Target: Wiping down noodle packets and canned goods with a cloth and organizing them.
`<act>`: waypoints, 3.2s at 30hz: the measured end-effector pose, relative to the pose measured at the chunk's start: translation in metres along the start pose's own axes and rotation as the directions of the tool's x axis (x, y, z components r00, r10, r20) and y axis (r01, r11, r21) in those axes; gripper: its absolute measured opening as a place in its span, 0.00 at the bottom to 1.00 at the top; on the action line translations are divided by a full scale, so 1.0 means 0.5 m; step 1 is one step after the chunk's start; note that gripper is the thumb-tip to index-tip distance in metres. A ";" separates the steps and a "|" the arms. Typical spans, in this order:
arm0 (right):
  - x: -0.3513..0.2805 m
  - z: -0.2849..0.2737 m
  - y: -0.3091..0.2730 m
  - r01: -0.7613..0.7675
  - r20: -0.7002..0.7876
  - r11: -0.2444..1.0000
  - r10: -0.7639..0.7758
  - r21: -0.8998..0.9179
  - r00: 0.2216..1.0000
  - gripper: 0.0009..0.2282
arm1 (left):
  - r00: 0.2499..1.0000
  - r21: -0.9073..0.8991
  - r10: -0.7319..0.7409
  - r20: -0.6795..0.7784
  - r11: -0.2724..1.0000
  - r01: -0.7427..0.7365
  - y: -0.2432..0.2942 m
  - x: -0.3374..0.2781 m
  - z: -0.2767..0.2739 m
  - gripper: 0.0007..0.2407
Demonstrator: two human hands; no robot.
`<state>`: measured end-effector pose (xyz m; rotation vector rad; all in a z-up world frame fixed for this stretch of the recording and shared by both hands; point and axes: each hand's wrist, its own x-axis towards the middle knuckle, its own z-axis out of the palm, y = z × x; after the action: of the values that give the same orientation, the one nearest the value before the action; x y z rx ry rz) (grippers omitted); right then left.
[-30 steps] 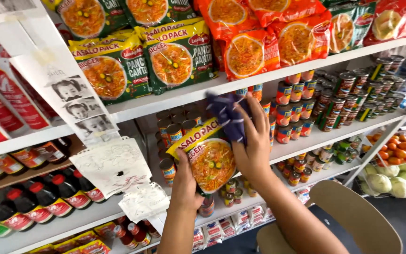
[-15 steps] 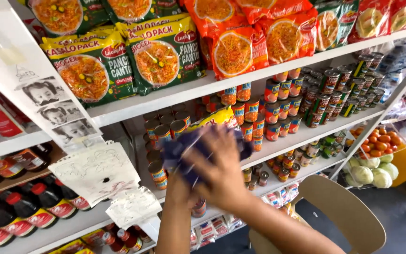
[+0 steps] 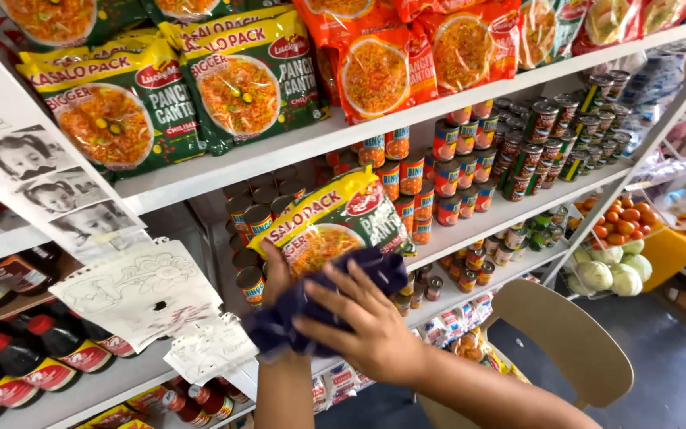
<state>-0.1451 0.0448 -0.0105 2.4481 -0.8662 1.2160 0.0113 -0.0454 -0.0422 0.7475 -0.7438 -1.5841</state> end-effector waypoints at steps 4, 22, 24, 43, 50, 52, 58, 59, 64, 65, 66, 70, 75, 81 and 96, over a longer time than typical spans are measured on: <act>-0.028 -0.030 0.042 0.233 -0.029 0.924 -0.236 0.303 0.971 0.13 | 0.984 0.059 0.050 -0.169 0.997 -0.041 0.027 0.001 0.001 0.34; 0.056 -0.002 0.093 -0.260 -0.342 0.966 0.247 0.009 0.907 0.24 | 0.998 -0.331 -0.033 0.049 0.942 0.047 -0.043 -0.074 0.063 0.33; 0.040 0.018 0.066 -0.380 -0.348 0.925 0.356 0.001 0.867 0.25 | 0.997 -0.321 -0.077 -0.014 0.944 0.068 -0.044 -0.074 0.072 0.33; -0.006 0.006 0.056 -0.062 -0.055 0.998 0.061 -0.015 0.997 0.24 | 0.993 -0.322 -0.025 -0.118 0.947 -0.014 -0.086 -0.065 0.003 0.18; -0.007 0.023 0.019 -0.286 -0.277 0.958 0.280 0.022 0.919 0.28 | 0.997 -0.324 0.061 -0.046 0.943 -0.073 -0.071 -0.083 0.038 0.31; -0.008 0.013 0.012 -0.122 -0.127 0.992 0.125 0.031 0.984 0.24 | 0.997 -0.345 0.046 -0.056 0.936 -0.063 -0.096 -0.068 0.012 0.27; 0.024 -0.025 0.098 -0.177 -0.168 0.982 0.185 0.064 0.968 0.27 | 0.994 -0.390 -0.020 -0.107 0.921 -0.023 -0.094 -0.079 0.011 0.22; 0.033 -0.035 0.100 -0.331 -0.233 0.939 0.345 0.096 0.909 0.27 | 0.993 -0.333 -0.045 -0.110 0.943 0.006 -0.072 -0.095 0.037 0.32; 0.015 0.010 -0.016 -0.130 -0.098 0.991 0.129 -0.007 0.987 0.25 | 0.979 -0.238 -0.079 -0.189 0.971 0.033 -0.050 -0.103 0.078 0.32; 0.009 0.012 -0.041 0.011 0.067 0.999 -0.015 0.050 0.998 0.25 | 0.984 -0.245 -0.075 -0.159 0.969 0.034 -0.054 -0.100 0.078 0.31; 0.024 0.008 -0.023 0.007 0.067 0.999 -0.011 0.054 0.998 0.25 | 0.984 -0.243 -0.078 -0.163 0.969 0.037 -0.062 -0.102 0.069 0.31; 0.084 -0.025 0.059 -0.017 -0.024 0.998 0.018 0.068 1.000 0.25 | 0.997 -0.269 -0.067 -0.045 0.962 0.052 -0.085 -0.101 0.046 0.26; 0.113 -0.042 0.116 -0.286 -0.160 0.948 0.307 0.142 0.938 0.26 | 0.998 -0.289 -0.029 0.054 0.956 0.043 -0.069 -0.120 0.060 0.37; 0.027 0.012 0.013 -0.167 -0.040 0.964 0.179 0.209 0.983 0.27 | 0.981 -0.246 -0.130 -0.144 0.965 0.092 -0.059 -0.086 0.027 0.33; -0.020 0.028 0.013 0.065 -0.031 0.994 -0.063 0.088 0.998 0.18 | 0.987 -0.400 -0.032 -0.157 0.916 -0.034 -0.061 -0.116 0.024 0.31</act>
<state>-0.1450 0.0367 -0.0268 2.5015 -0.7349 1.2892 -0.0089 0.0166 -0.0559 0.5601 -0.2837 -1.5865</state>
